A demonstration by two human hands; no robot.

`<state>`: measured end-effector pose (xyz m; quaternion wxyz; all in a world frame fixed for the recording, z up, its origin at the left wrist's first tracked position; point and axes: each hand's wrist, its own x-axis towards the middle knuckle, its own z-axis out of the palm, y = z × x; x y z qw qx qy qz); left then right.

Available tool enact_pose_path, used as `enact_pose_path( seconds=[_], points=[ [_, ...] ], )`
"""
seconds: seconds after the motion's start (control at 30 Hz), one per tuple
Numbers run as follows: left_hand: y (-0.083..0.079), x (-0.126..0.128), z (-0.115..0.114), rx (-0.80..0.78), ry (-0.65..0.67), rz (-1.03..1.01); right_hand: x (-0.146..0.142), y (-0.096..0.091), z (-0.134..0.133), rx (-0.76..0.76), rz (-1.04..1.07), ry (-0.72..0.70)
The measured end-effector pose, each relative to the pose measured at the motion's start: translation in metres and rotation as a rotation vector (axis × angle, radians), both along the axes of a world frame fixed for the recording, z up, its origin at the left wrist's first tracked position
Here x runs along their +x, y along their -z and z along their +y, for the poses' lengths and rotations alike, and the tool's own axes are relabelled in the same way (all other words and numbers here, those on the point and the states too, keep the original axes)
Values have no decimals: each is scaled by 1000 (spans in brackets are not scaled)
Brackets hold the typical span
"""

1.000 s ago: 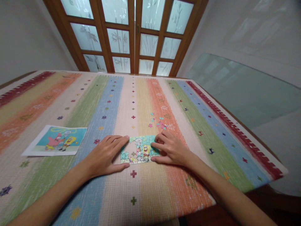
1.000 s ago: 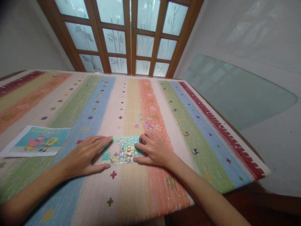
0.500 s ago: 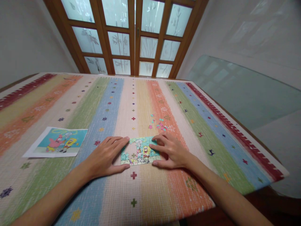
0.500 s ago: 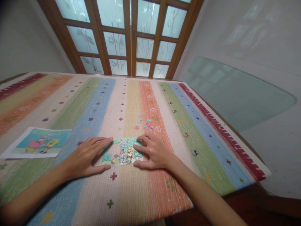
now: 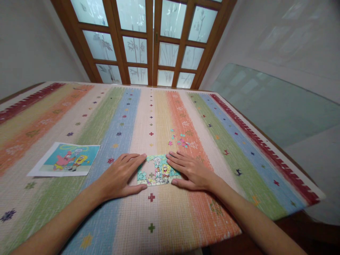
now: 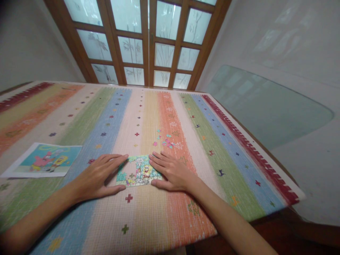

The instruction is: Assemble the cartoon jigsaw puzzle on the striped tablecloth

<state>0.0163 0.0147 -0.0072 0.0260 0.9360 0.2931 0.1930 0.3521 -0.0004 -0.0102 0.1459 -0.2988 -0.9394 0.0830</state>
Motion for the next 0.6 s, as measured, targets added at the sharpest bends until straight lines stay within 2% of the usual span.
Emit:
enact_pose_path(
  seconds=[0.6],
  points=[
    [6, -2, 2, -26, 10, 9, -1, -2, -3, -70, -5, 73]
  ],
)
